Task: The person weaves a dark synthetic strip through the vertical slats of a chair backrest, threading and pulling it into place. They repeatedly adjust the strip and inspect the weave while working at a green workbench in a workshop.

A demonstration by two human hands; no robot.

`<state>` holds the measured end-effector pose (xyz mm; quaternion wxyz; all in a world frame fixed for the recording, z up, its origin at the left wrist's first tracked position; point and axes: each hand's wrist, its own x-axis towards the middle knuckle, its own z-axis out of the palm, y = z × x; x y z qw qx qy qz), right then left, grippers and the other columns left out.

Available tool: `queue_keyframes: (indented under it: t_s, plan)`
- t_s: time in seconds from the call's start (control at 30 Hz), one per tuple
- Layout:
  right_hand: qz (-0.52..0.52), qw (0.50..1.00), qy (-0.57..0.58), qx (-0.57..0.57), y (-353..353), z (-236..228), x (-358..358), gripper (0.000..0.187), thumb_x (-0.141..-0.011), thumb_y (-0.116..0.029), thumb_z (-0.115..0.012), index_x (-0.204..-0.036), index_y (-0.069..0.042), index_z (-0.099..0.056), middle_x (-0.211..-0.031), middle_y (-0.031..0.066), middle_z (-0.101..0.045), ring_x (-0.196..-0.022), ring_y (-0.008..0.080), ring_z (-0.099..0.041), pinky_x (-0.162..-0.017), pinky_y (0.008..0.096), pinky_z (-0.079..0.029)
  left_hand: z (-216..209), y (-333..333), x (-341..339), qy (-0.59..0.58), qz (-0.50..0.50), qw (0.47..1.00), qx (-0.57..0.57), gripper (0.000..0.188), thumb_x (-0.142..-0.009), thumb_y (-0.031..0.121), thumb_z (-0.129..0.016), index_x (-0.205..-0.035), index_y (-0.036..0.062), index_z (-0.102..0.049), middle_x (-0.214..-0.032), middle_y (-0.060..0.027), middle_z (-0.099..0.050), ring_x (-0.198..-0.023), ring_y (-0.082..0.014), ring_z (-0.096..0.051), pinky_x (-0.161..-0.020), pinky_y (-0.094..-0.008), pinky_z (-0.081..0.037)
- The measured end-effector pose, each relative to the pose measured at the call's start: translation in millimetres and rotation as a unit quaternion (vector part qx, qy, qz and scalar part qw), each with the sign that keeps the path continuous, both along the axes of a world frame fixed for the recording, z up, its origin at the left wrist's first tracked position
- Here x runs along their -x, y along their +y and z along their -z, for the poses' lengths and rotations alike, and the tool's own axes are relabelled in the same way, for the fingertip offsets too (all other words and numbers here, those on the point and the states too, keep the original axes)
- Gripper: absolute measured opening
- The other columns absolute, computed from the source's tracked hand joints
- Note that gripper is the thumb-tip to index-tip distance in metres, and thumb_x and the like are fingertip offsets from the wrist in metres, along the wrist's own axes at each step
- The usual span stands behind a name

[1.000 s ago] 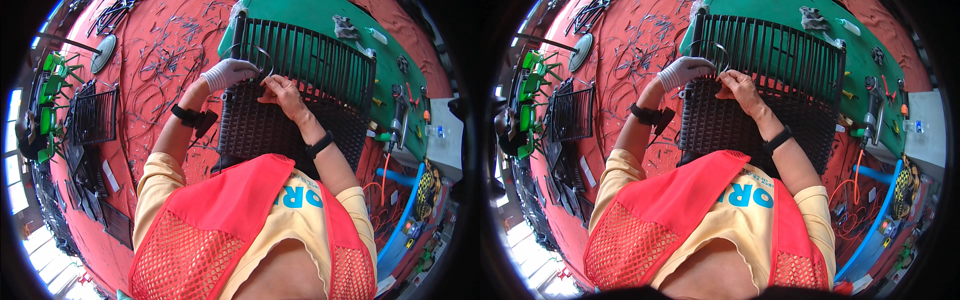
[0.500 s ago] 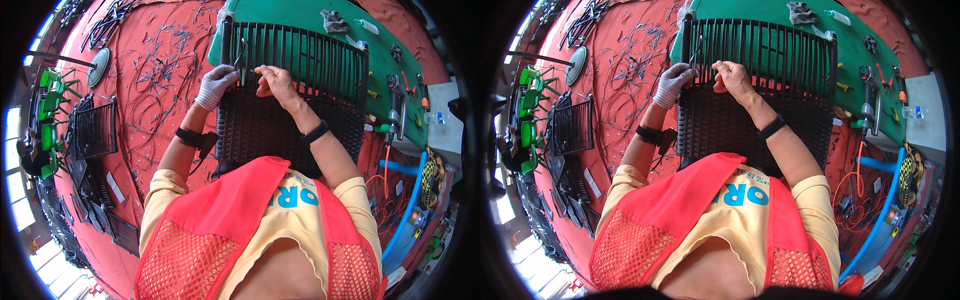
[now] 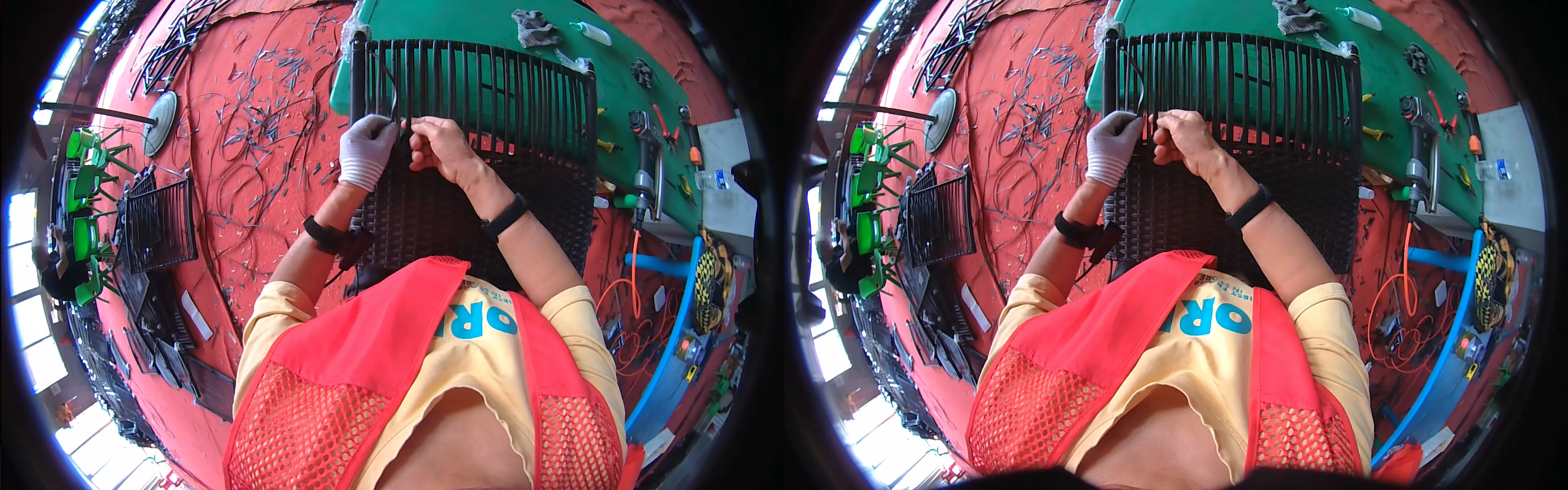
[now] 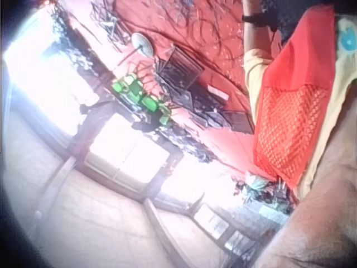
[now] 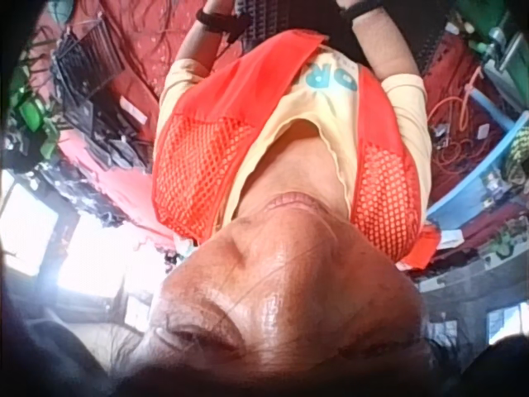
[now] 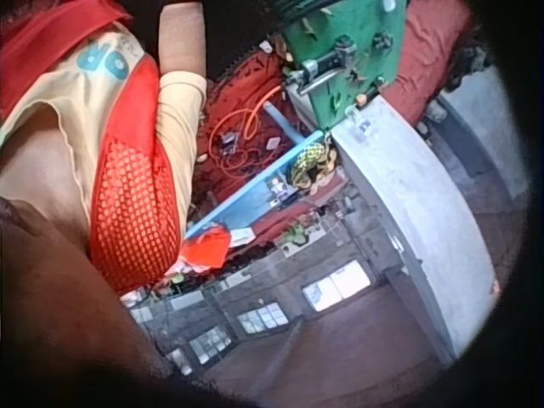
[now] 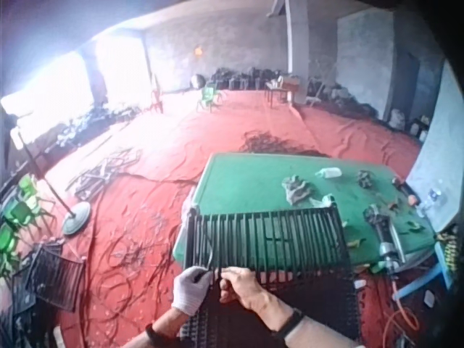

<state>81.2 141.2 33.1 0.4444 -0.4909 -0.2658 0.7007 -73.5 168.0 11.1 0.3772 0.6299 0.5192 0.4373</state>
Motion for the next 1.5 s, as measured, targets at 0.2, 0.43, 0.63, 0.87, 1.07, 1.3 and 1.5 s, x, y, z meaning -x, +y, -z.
queue_keyframes:
  t_s: [0.2,0.43,0.63,0.87,1.07,1.3,1.5]
  plan:
    - [0.037,0.993,0.113,0.003,0.8,11.9,-3.2,0.019,-0.087,-0.010,-0.046,-0.097,-0.004,-0.060,-0.063,-0.0019,-0.053,-0.049,0.0090,-0.052,-0.049,0.0317,-0.054,3.6,-11.2,-15.8,0.290,-0.004,0.943,-0.160,0.008,-0.082,0.019,-0.062,-0.079,0.0116,-0.063,-0.078,-0.0094,-0.060,-0.066,-0.0316,-0.061,-0.055,-0.0401,-0.048]
    - [-0.173,0.926,-0.335,-0.036,14.1,-24.0,-14.5,0.030,-0.083,-0.005,-0.045,-0.109,-0.002,-0.059,-0.069,0.0069,-0.062,-0.049,0.0142,-0.060,-0.043,0.0313,-0.053,3.8,-11.5,-11.1,0.218,0.064,0.959,-0.171,0.008,-0.080,0.016,-0.062,-0.086,0.0142,-0.067,-0.080,-0.0089,-0.057,-0.067,-0.0308,-0.060,-0.056,-0.0403,-0.047]
    - [-0.201,0.656,-0.645,-0.337,16.5,-28.9,-21.1,0.011,-0.084,-0.014,-0.054,-0.090,-0.007,-0.059,-0.073,0.0139,-0.067,-0.061,0.0275,-0.066,-0.063,0.0406,-0.054,6.2,-16.9,-14.1,0.185,0.026,0.958,-0.219,0.008,-0.078,0.009,-0.062,-0.086,0.0107,-0.064,-0.083,-0.0104,-0.058,-0.064,-0.0305,-0.060,-0.055,-0.0387,-0.048]
    - [-0.092,0.516,-0.704,-0.479,-23.7,-0.9,-40.1,0.004,-0.084,-0.013,-0.054,-0.087,-0.012,-0.057,-0.069,0.0041,-0.061,-0.062,0.0205,-0.065,-0.053,0.0323,-0.053,0.6,-24.0,-13.6,0.206,0.093,0.923,-0.311,0.022,-0.078,0.012,-0.068,-0.100,0.0103,-0.067,-0.099,-0.0093,-0.060,-0.080,-0.0263,-0.063,-0.067,-0.0334,-0.052]
    - [0.018,0.592,-0.624,-0.510,-27.1,-2.9,-35.9,0.012,-0.085,-0.017,-0.058,-0.096,-0.013,-0.060,-0.075,0.0022,-0.064,-0.066,0.0217,-0.066,-0.054,0.0316,-0.053,4.7,-22.4,-16.6,0.138,0.141,0.941,-0.274,0.015,-0.077,0.004,-0.069,-0.092,0.0052,-0.066,-0.088,-0.0077,-0.062,-0.075,-0.0233,-0.064,-0.067,-0.0295,-0.051]
    - [-0.066,0.971,-0.227,-0.030,-19.5,-11.7,-44.1,0.024,-0.094,-0.019,-0.043,-0.100,0.000,-0.057,-0.067,0.0088,-0.063,-0.047,0.0123,-0.058,-0.038,0.0253,-0.045,12.0,-25.1,-48.5,0.021,0.003,0.978,-0.207,0.013,-0.077,0.000,-0.069,-0.089,0.0018,-0.065,-0.071,-0.0090,-0.058,-0.060,-0.0177,-0.056,-0.056,-0.0271,-0.045]
    - [0.072,0.996,0.042,0.038,-15.3,0.9,-44.6,0.020,-0.089,-0.011,-0.043,-0.100,-0.003,-0.057,-0.057,-0.0007,-0.050,-0.039,0.0077,-0.041,-0.036,0.0246,-0.035,10.8,-24.7,-58.0,0.250,0.001,0.948,-0.196,0.006,-0.080,0.014,-0.066,-0.086,0.0138,-0.068,-0.075,-0.0065,-0.056,-0.061,-0.0255,-0.060,-0.052,-0.0345,-0.046]
